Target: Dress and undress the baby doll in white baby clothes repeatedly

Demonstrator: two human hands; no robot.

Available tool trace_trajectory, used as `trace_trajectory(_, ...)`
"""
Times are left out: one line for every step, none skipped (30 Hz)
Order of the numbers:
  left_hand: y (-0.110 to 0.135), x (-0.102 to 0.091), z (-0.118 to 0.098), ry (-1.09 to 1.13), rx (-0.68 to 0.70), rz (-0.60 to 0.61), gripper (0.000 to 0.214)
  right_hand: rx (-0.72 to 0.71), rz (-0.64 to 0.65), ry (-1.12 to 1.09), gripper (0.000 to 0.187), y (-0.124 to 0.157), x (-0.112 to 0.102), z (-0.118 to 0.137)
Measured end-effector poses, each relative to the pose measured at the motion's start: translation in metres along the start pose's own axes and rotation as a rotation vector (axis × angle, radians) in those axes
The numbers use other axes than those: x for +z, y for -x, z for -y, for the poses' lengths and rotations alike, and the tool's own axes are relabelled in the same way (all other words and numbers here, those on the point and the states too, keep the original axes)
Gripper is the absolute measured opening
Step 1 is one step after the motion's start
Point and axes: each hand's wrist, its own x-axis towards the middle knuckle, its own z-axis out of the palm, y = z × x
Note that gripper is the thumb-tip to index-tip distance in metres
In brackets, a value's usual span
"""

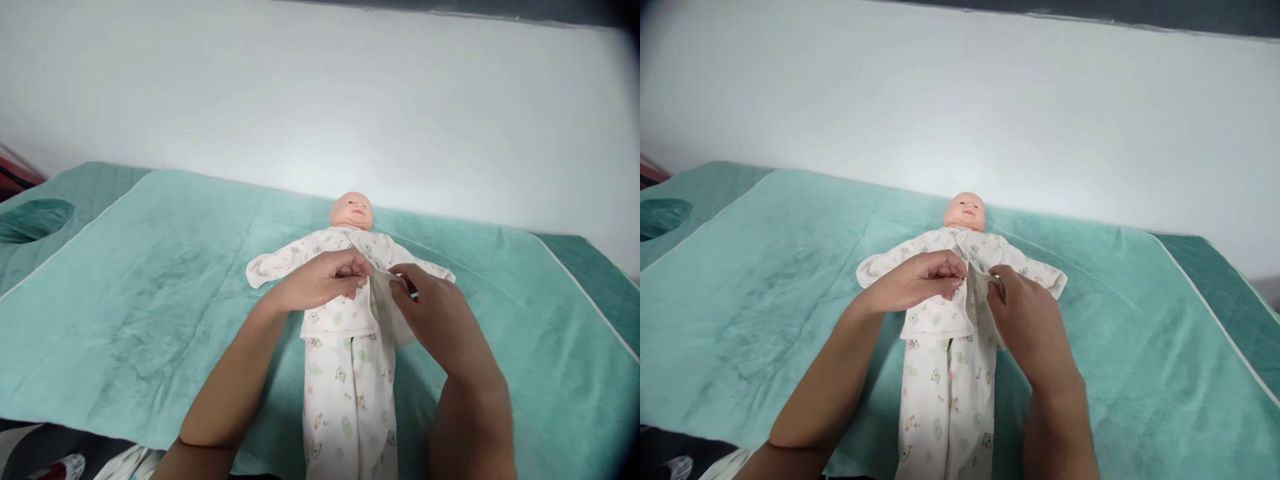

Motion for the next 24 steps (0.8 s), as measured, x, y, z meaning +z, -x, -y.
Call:
trace_trajectory(0.000,0.000,0.000,-0.001,0.003,-0.001,0.012,0.015,0.006,-0.017,0.020,0.000,0.000,0.000)
trace_trajectory(0.000,0.000,0.000,-0.001,0.005,-0.004,0.012,0.020,0.011,-0.042,0.018,-0.001,-0.001,0.000)
trace_trajectory(0.000,0.000,0.000,0.003,0.007,-0.008,0.012,0.015,0.015,-0.079,0.019,-0.001,-0.001,0.000)
trace_trajectory(0.000,0.000,0.000,0.012,0.011,-0.012,0.012,0.006,0.016,-0.128,0.021,-0.002,0.000,0.001)
trace_trajectory(0.000,0.000,0.001,0.026,0.015,-0.015,0.012,0.002,0.020,-0.191,0.022,-0.003,0.000,0.001)
trace_trajectory(0.000,0.000,0.001,0.045,0.020,-0.015,0.012,0.006,0.034,-0.265,0.023,-0.004,0.002,0.002)
trace_trajectory(-0.001,0.000,0.001,0.069,0.026,-0.015,0.012,0.018,0.059,-0.346,0.023,-0.006,0.003,0.002)
trace_trajectory(-0.001,0.000,0.001,0.095,0.031,-0.017,0.013,0.035,0.091,-0.432,0.024,-0.008,0.006,0.001)
trace_trajectory(-0.002,0.000,0.000,0.121,0.035,-0.021,0.013,0.053,0.127,-0.515,0.024,-0.010,0.009,0.001)
trace_trajectory(-0.002,0.000,0.000,0.141,0.035,-0.026,0.013,0.069,0.163,-0.592,0.025,-0.012,0.011,0.000)
trace_trajectory(-0.003,0.000,0.000,0.157,0.035,-0.033,0.013,0.082,0.191,-0.656,0.026,-0.014,0.014,-0.002)
trace_trajectory(-0.003,0.000,0.000,0.166,0.034,-0.037,0.013,0.094,0.203,-0.707,0.026,-0.016,0.017,-0.003)
trace_trajectory(-0.003,0.000,0.000,0.169,0.032,-0.040,0.012,0.107,0.205,-0.745,0.026,-0.017,0.019,-0.005)
trace_trajectory(-0.003,0.000,0.000,0.169,0.029,-0.040,0.012,0.118,0.201,-0.776,0.027,-0.018,0.021,-0.008)
trace_trajectory(-0.004,0.000,0.000,0.166,0.027,-0.039,0.012,0.129,0.198,-0.806,0.027,-0.020,0.022,-0.010)
trace_trajectory(-0.004,0.000,0.001,0.163,0.025,-0.038,0.013,0.136,0.199,-0.839,0.028,-0.021,0.024,-0.012)
trace_trajectory(-0.004,0.000,0.001,0.160,0.024,-0.038,0.013,0.140,0.205,-0.876,0.029,-0.022,0.025,-0.014)
trace_trajectory(-0.005,0.000,0.002,0.156,0.021,-0.040,0.014,0.143,0.216,-0.918,0.031,-0.023,0.027,-0.016)
trace_trajectory(-0.005,0.000,0.003,0.153,0.017,-0.040,0.014,0.146,0.229,-0.963,0.032,-0.025,0.028,-0.018)
trace_trajectory(-0.005,0.000,0.003,0.151,0.014,-0.041,0.015,0.147,0.241,-1.008,0.033,-0.026,0.029,-0.020)
trace_trajectory(-0.006,0.000,0.003,0.151,0.012,-0.041,0.015,0.148,0.255,-1.048,0.034,-0.027,0.031,-0.021)
trace_trajectory(-0.006,0.000,0.004,0.152,0.010,-0.039,0.015,0.146,0.270,-1.083,0.035,-0.028,0.032,-0.023)
trace_trajectory(-0.006,0.000,0.003,0.152,0.009,-0.038,0.015,0.142,0.285,-1.112,0.035,-0.030,0.034,-0.024)
trace_trajectory(-0.006,0.001,0.003,0.152,0.009,-0.035,0.015,0.137,0.297,-1.134,0.035,-0.030,0.035,-0.024)
